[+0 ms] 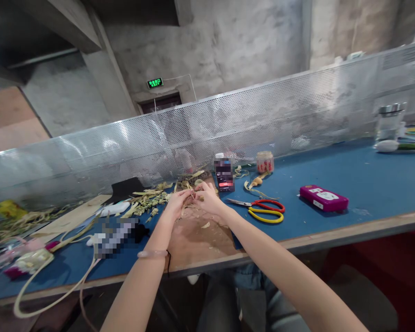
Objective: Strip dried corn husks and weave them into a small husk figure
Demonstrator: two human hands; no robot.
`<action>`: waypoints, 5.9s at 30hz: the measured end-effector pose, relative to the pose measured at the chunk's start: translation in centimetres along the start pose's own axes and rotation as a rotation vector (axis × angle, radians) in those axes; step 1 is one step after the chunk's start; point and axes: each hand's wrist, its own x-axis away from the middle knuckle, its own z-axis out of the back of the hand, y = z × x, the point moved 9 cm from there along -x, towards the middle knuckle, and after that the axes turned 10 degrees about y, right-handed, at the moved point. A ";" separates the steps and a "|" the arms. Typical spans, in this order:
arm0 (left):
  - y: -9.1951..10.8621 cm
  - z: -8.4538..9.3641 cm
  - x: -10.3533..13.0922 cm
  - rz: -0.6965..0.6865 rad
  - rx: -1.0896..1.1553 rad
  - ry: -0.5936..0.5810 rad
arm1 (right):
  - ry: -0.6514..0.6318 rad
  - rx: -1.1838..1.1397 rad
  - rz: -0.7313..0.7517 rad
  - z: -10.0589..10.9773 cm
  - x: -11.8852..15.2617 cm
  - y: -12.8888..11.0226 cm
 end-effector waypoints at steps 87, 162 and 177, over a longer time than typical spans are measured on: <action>-1.4 -1.4 1.3 0.144 -0.016 -0.097 | -0.199 -0.213 -0.487 -1.1 0.8 5.9; -1.6 0.3 0.1 0.175 0.230 0.141 | -0.309 -0.283 -0.310 -5.6 1.7 0.5; -1.1 0.2 -0.2 0.116 0.229 0.140 | -0.323 -0.264 -0.381 -6.1 2.2 1.7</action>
